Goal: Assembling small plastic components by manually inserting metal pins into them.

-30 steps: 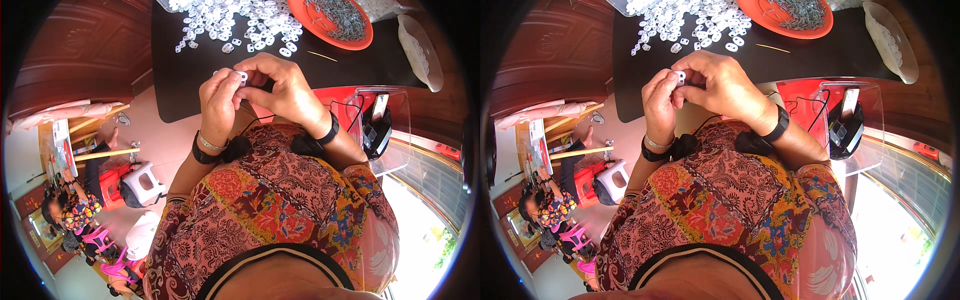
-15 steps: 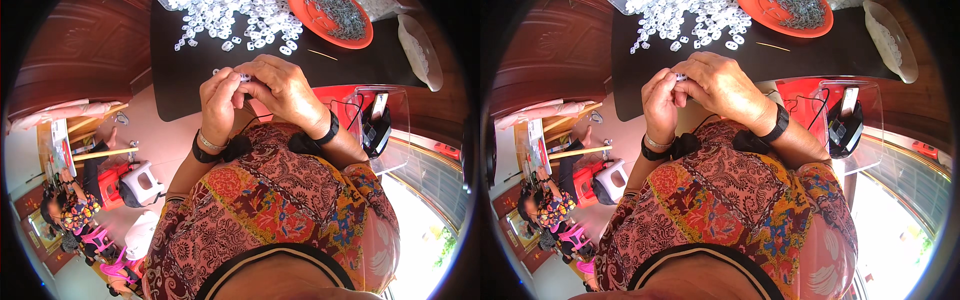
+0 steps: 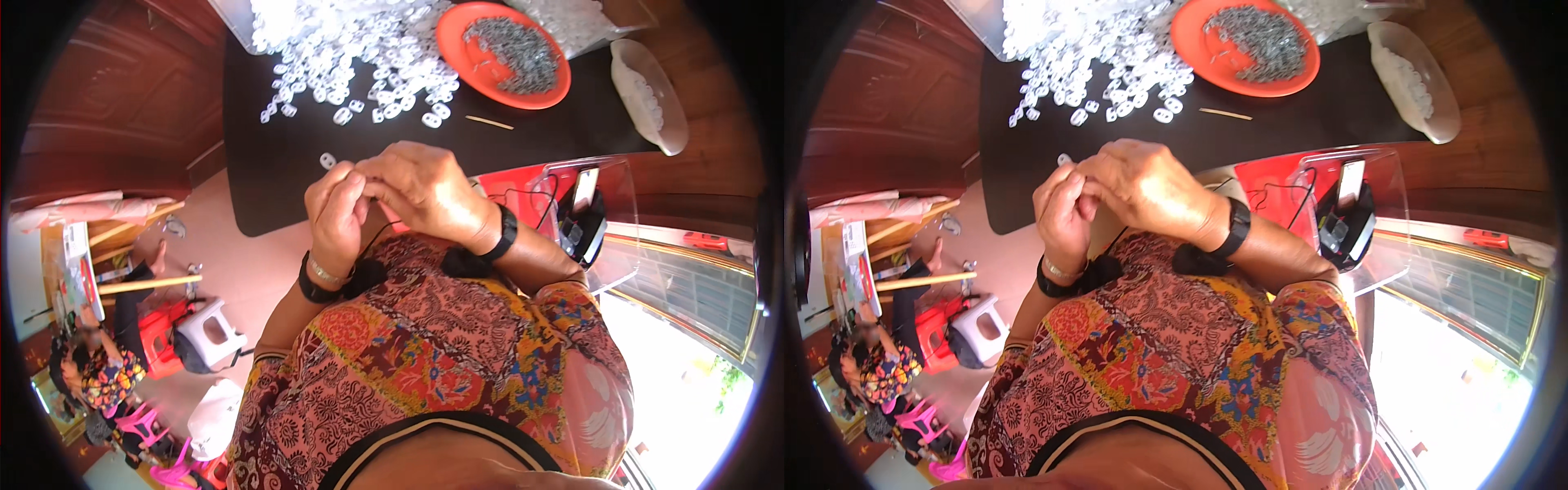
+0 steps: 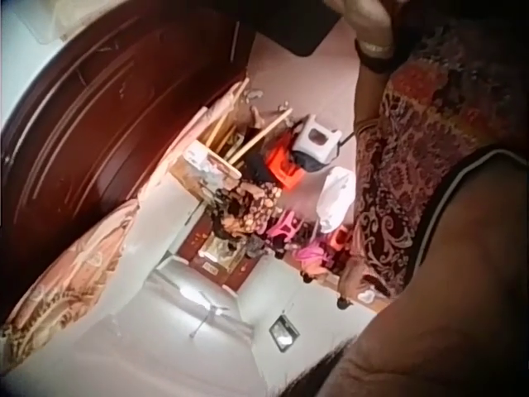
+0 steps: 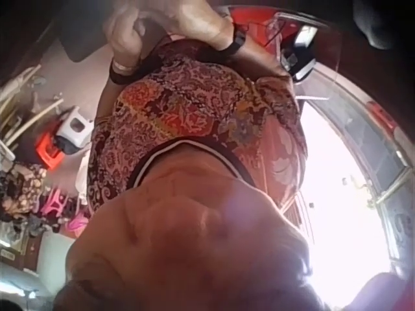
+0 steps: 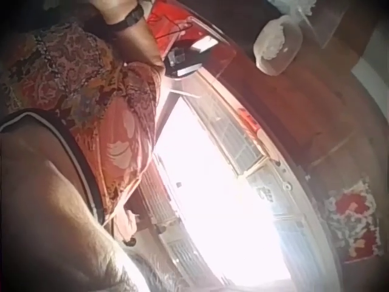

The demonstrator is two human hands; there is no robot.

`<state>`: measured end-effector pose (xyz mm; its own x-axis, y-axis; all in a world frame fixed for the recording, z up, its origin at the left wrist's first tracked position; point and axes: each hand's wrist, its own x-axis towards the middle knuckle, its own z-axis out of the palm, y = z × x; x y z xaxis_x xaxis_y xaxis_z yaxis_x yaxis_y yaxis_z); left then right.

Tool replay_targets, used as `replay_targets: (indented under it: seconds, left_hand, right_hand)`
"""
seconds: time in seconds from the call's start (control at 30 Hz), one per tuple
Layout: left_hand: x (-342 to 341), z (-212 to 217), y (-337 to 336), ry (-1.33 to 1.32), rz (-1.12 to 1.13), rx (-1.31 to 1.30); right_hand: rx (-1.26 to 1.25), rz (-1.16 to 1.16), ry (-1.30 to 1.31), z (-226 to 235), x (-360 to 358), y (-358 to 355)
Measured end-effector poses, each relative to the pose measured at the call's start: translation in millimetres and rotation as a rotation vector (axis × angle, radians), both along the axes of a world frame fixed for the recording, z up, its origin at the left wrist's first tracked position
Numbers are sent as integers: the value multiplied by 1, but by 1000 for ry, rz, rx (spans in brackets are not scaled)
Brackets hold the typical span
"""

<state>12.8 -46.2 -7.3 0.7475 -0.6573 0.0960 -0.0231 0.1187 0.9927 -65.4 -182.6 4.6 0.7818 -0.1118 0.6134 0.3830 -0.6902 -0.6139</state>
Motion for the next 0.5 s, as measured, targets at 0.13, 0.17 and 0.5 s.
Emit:
replay_targets:
  seconds: [0.13, 0.17, 0.5]
  left_hand:
    - [1, -4, 2, 37, -42, -55]
    - [2, -3, 2, 40, -49, -71]
    - [25, 4, 26, 38, 53, -117]
  right_hand:
    - [-33, 3, 19, 3, -2, 0]
    - [-18, 9, 31, 5, -2, 0]
    - [-485, -419, -100, 75, -9, -97]
